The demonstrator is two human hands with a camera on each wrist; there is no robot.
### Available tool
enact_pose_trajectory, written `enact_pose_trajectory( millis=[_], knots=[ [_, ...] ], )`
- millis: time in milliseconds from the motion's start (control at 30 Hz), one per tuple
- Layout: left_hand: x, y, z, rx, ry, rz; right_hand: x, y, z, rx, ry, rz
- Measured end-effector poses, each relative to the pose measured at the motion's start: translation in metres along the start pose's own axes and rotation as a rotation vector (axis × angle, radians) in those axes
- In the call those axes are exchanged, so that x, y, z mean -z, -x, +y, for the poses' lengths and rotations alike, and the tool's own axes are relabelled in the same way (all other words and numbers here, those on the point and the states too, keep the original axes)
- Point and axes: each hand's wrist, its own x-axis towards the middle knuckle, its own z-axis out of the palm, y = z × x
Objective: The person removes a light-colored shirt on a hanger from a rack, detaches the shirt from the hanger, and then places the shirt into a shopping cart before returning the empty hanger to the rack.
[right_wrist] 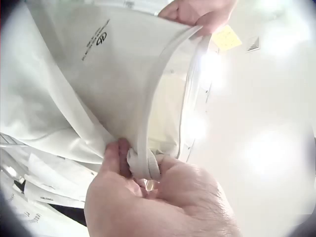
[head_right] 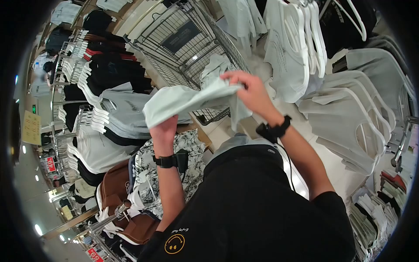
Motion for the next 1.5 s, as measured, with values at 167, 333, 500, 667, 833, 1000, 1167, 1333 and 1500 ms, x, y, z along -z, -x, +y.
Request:
enact_pose_trajectory(
  millis=[167,333,500,667,833,1000,1167,1333,1500],
  knots=[
    [0.032,-0.05,0.038,0.074,-0.416,0.095,-0.023,-0.08,-0.013,-0.097,-0.162,0.118],
    [0.018,-0.065,0.074,-0.016,-0.358,0.046,-0.037,-0.102,-0.038,-0.001,-0.143,0.165],
    [-0.03,-0.048,0.086,-0.171,-0.399,0.196,-0.022,-0.113,-0.058,0.032,-0.225,0.238],
    [-0.057,-0.049,0.102,-0.349,-0.439,-0.029,0.002,-0.131,-0.063,0.101,-0.237,0.232],
    [-0.052,-0.058,0.08,-0.4,-0.461,0.082,0.025,-0.123,-0.027,0.077,-0.249,0.153],
    [-0.03,-0.075,0.056,-0.232,-0.402,0.032,0.047,-0.079,0.018,-0.121,0.157,-0.113],
    [0.016,-0.126,0.047,0.209,-0.068,0.052,0.025,-0.041,0.051,-0.344,0.294,-0.509],
    [0.004,-0.138,0.037,0.244,-0.187,0.043,0.016,-0.031,0.038,-0.408,0.16,-0.364],
    [-0.008,-0.14,0.026,0.239,-0.242,0.005,0.042,-0.03,0.022,-0.325,0.377,-0.215]
  ],
)
